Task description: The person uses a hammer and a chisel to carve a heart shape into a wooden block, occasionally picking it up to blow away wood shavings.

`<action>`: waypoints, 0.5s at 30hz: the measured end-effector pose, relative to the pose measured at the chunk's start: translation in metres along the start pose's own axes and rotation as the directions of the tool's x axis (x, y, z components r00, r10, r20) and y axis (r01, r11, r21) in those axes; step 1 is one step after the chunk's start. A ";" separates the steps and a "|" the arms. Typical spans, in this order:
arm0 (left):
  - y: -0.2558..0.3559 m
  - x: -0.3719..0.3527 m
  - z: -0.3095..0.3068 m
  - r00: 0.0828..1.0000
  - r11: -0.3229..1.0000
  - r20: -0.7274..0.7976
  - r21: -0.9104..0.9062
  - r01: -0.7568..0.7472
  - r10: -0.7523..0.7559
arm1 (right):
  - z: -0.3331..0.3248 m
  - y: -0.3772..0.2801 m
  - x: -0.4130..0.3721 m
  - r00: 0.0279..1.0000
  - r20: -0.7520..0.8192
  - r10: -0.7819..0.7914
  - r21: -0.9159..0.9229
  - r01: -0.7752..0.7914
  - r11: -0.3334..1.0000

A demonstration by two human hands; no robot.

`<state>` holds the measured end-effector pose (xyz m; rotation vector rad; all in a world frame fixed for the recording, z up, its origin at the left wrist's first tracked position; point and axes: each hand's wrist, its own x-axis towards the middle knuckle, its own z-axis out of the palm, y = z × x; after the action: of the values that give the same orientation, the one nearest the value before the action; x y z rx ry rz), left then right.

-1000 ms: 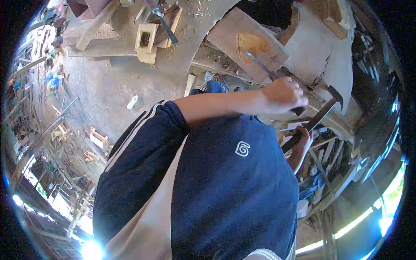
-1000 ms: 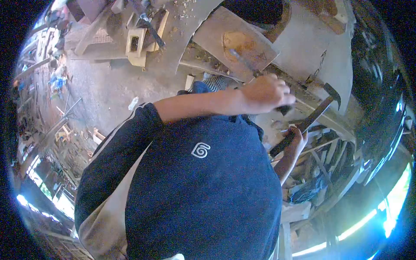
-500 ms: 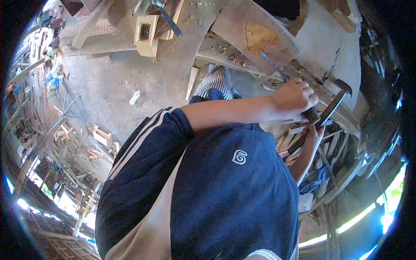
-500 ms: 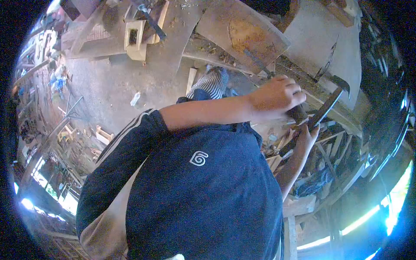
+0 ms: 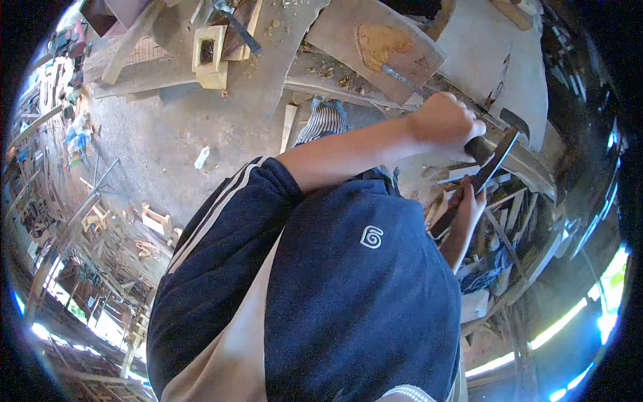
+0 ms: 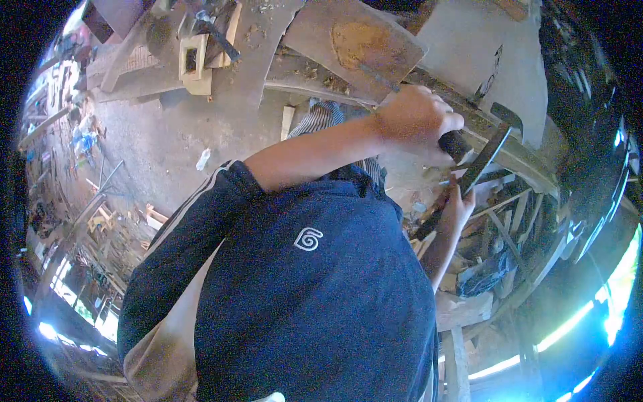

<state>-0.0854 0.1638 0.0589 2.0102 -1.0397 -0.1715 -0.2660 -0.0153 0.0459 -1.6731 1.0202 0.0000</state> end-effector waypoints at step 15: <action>-0.020 0.009 -0.003 0.968 0.962 -0.067 0.152 -0.228 0.241 | -0.028 -0.009 -0.101 0.976 -0.198 -0.088 0.224 0.133 0.966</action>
<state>-0.0663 0.1653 0.0481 1.9822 -1.2556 0.1173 -0.3368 0.0243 0.1126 -1.5288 1.0204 -0.3456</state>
